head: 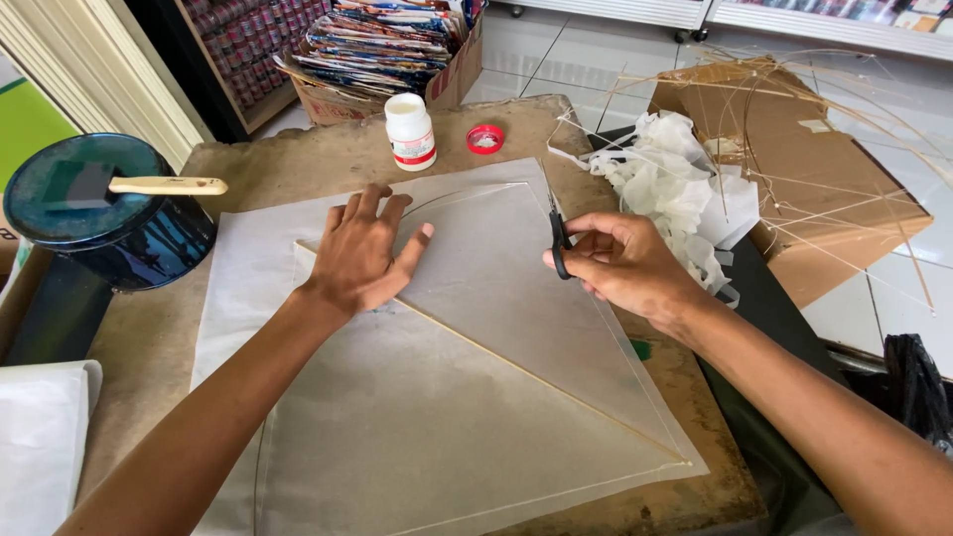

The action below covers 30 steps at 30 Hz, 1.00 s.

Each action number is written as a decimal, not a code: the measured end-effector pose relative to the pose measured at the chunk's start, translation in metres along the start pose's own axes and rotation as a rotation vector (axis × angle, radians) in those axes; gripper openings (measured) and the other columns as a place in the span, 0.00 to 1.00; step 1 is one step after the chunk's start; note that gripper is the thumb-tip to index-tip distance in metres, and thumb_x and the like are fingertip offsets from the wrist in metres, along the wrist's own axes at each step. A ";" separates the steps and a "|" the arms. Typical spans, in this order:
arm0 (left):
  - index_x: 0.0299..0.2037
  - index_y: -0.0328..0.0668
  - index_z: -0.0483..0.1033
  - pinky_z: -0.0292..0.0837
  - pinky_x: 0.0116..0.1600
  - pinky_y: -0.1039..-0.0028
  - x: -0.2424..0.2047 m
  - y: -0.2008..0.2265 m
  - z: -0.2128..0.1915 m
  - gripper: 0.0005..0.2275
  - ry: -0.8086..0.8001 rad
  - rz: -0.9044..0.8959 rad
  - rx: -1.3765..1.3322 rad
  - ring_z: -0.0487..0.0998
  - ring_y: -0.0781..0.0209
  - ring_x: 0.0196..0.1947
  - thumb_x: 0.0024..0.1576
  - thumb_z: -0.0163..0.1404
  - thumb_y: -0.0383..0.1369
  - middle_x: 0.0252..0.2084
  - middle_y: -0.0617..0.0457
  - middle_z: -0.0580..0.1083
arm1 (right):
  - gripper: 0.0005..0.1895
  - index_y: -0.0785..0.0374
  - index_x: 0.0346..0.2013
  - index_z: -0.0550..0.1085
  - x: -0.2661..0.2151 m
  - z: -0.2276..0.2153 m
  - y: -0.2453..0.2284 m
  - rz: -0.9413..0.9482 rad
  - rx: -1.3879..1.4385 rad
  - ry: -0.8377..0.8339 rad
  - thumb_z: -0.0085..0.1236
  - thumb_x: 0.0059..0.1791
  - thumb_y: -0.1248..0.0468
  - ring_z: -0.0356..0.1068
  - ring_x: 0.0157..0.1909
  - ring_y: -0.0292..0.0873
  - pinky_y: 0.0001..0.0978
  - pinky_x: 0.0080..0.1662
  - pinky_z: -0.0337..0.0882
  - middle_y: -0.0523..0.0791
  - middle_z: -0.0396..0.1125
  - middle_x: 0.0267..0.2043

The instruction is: Trimming excess paper from the edges of a kite frame using scissors

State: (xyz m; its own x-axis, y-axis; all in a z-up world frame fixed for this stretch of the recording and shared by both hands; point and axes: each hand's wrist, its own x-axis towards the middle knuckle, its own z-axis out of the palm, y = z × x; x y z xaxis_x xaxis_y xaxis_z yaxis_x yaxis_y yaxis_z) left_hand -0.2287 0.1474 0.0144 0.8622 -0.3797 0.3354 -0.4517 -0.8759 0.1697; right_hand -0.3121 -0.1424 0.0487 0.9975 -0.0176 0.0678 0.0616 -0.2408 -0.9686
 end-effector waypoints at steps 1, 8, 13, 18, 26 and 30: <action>0.62 0.42 0.70 0.60 0.67 0.53 0.002 0.003 -0.001 0.25 0.002 0.000 -0.003 0.68 0.43 0.65 0.66 0.35 0.51 0.60 0.42 0.66 | 0.16 0.71 0.47 0.77 0.002 -0.001 0.001 -0.001 -0.004 0.000 0.66 0.44 0.71 0.67 0.19 0.37 0.22 0.19 0.68 0.51 0.70 0.26; 0.70 0.45 0.59 0.48 0.75 0.52 -0.003 0.006 -0.006 0.32 -0.206 0.017 0.077 0.55 0.44 0.76 0.65 0.29 0.58 0.73 0.39 0.57 | 0.18 0.70 0.47 0.77 0.009 0.000 0.011 -0.044 -0.032 0.017 0.66 0.43 0.72 0.67 0.19 0.38 0.24 0.19 0.67 0.51 0.68 0.25; 0.71 0.43 0.56 0.47 0.76 0.52 -0.003 0.004 -0.004 0.32 -0.288 0.020 0.042 0.52 0.44 0.77 0.65 0.27 0.58 0.74 0.37 0.55 | 0.18 0.72 0.46 0.77 0.008 0.001 0.009 -0.045 -0.034 0.014 0.67 0.42 0.73 0.68 0.19 0.39 0.25 0.19 0.69 0.52 0.69 0.25; 0.71 0.40 0.56 0.47 0.76 0.53 -0.001 0.001 0.000 0.33 -0.307 0.045 0.026 0.51 0.43 0.77 0.65 0.26 0.57 0.75 0.37 0.54 | 0.19 0.71 0.46 0.78 0.004 0.004 0.006 -0.018 -0.051 -0.030 0.67 0.41 0.73 0.70 0.19 0.39 0.26 0.19 0.71 0.53 0.70 0.25; 0.70 0.42 0.59 0.48 0.75 0.52 0.002 0.007 -0.004 0.30 -0.281 0.191 0.121 0.53 0.42 0.76 0.66 0.28 0.55 0.74 0.38 0.56 | 0.20 0.73 0.49 0.76 -0.001 0.008 0.004 0.078 -0.056 -0.085 0.65 0.43 0.72 0.73 0.22 0.43 0.33 0.25 0.78 0.56 0.70 0.29; 0.66 0.46 0.67 0.47 0.75 0.50 -0.001 0.012 0.002 0.25 -0.141 0.297 0.219 0.56 0.46 0.75 0.66 0.32 0.51 0.73 0.43 0.60 | 0.20 0.72 0.50 0.75 0.001 0.006 0.007 0.089 -0.083 -0.113 0.64 0.44 0.70 0.74 0.23 0.44 0.35 0.28 0.81 0.56 0.71 0.30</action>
State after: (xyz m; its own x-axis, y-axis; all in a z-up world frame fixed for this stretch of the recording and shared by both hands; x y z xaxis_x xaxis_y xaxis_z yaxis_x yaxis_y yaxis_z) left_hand -0.2346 0.1363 0.0145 0.7311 -0.6502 0.2066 -0.6399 -0.7586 -0.1228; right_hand -0.3107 -0.1380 0.0408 0.9966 0.0656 -0.0493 -0.0256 -0.3223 -0.9463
